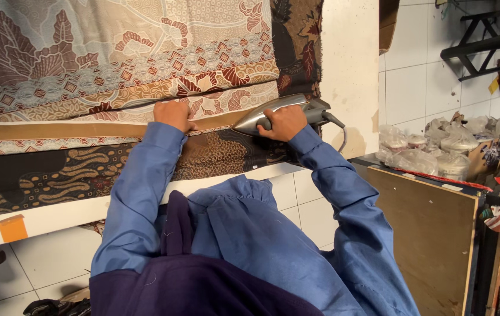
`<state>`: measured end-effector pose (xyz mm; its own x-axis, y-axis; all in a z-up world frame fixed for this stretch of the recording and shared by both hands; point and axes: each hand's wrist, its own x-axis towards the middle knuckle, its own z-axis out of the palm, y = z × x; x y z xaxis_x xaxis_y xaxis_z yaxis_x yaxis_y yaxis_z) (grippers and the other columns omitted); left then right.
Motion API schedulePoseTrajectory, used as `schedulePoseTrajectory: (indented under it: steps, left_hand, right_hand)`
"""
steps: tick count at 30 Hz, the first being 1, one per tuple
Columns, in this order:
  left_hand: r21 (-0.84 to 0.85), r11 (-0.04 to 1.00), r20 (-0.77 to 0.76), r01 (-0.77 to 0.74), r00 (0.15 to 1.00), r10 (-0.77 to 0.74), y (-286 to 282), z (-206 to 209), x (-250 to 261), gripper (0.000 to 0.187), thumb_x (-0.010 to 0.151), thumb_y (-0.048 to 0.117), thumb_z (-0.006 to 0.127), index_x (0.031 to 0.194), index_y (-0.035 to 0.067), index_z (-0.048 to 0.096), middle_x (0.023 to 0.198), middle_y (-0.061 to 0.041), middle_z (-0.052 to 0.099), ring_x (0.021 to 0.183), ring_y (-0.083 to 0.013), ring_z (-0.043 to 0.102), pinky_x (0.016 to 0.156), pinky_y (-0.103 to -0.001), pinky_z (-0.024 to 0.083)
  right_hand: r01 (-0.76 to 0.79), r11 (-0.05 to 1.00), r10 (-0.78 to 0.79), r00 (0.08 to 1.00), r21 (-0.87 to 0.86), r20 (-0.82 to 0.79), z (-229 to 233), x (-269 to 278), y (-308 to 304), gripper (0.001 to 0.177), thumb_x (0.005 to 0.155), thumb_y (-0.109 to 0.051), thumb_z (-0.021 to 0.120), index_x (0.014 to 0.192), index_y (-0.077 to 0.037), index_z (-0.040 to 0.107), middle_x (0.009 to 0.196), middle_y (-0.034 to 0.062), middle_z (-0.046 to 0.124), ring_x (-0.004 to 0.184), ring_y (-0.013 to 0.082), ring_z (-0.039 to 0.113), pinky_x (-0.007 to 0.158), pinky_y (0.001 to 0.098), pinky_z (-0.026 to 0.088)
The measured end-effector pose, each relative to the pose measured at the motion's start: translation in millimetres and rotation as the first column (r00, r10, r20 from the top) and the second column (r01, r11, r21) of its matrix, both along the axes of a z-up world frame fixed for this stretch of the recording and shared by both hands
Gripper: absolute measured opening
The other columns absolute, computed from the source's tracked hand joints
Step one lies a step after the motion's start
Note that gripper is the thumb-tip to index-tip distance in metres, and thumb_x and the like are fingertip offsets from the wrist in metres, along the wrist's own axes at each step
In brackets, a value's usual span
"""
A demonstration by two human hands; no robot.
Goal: The person irons a patterned fabric piece on a work table using a handheld iron. They repeatedly fold the fabric, press it with the iron, and adjust the edges. The person then folds the fabric into a compact stack and places it on the table.
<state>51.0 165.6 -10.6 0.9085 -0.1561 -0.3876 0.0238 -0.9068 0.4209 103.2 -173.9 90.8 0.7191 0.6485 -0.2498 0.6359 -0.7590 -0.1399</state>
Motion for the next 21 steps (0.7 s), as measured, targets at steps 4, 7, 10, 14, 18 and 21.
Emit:
schedulePoseTrajectory:
  steps: [4,7,10,14,18,21]
  left_hand:
    - [-0.020,0.999,0.001,-0.036,0.999,0.036,4.9,-0.5,1.7,0.044,0.060,0.047,0.096,0.085,0.016,0.080,0.079,-0.012,0.074,0.084,-0.0312,0.072,0.080,-0.047,0.047]
    - [-0.018,0.998,0.016,-0.053,0.998,0.053,1.6,-3.7,-2.5,0.043,0.060,0.047,0.096,0.085,0.015,0.079,0.077,-0.011,0.074,0.081,-0.0310,0.072,0.082,-0.047,0.047]
    - [-0.064,0.996,0.024,-0.059,0.998,0.060,4.2,-7.6,-4.4,0.039,0.060,0.045,0.095,0.083,0.017,0.079,0.075,-0.010,0.074,0.080,-0.0301,0.072,0.083,-0.049,0.046]
    - [-0.117,0.992,0.070,-0.049,0.996,0.057,7.2,-16.0,-5.8,0.037,0.063,0.044,0.095,0.083,0.017,0.079,0.076,-0.011,0.074,0.080,-0.0312,0.071,0.079,-0.049,0.047]
    - [-0.152,0.988,0.074,-0.037,0.996,0.049,12.1,-19.9,-7.9,0.035,0.068,0.042,0.093,0.088,0.017,0.080,0.080,-0.010,0.075,0.084,-0.0308,0.072,0.080,-0.049,0.048]
    - [-0.031,0.996,0.049,0.086,0.995,-0.084,41.6,-10.7,-10.0,0.039,0.057,0.035,0.095,0.090,0.018,0.082,0.088,-0.009,0.076,0.088,-0.0301,0.072,0.079,-0.051,0.048]
  right_hand:
    - [0.032,0.999,-0.032,0.999,0.031,0.022,0.7,-2.6,22.2,0.047,0.084,-0.057,0.069,0.088,-0.011,0.072,0.058,0.0139,0.066,0.054,0.0336,0.067,0.051,0.0473,0.051]
    - [0.015,1.000,-0.015,1.000,0.004,0.013,0.0,-6.8,32.6,0.048,0.084,-0.058,0.069,0.090,-0.011,0.073,0.058,0.0145,0.066,0.054,0.0344,0.067,0.051,0.0474,0.051]
    - [-0.027,1.000,0.027,1.000,-0.005,0.008,-0.4,-7.5,40.4,0.048,0.084,-0.058,0.068,0.090,-0.010,0.072,0.059,0.0143,0.066,0.054,0.0342,0.067,0.051,0.0477,0.051]
    - [-0.031,1.000,0.031,1.000,-0.004,-0.001,-1.7,-10.4,48.4,0.049,0.086,-0.058,0.068,0.090,-0.010,0.071,0.059,0.0146,0.066,0.055,0.0344,0.067,0.052,0.0472,0.051]
    - [-0.042,0.999,0.043,0.999,0.032,-0.011,-3.1,-21.7,56.7,0.047,0.086,-0.056,0.068,0.091,-0.010,0.071,0.059,0.0143,0.066,0.055,0.0344,0.067,0.052,0.0479,0.051]
    - [0.015,0.998,-0.018,0.999,0.067,0.050,-2.5,-28.2,66.7,0.046,0.083,-0.056,0.069,0.091,-0.010,0.072,0.057,0.0151,0.066,0.052,0.0341,0.066,0.050,0.0473,0.051]
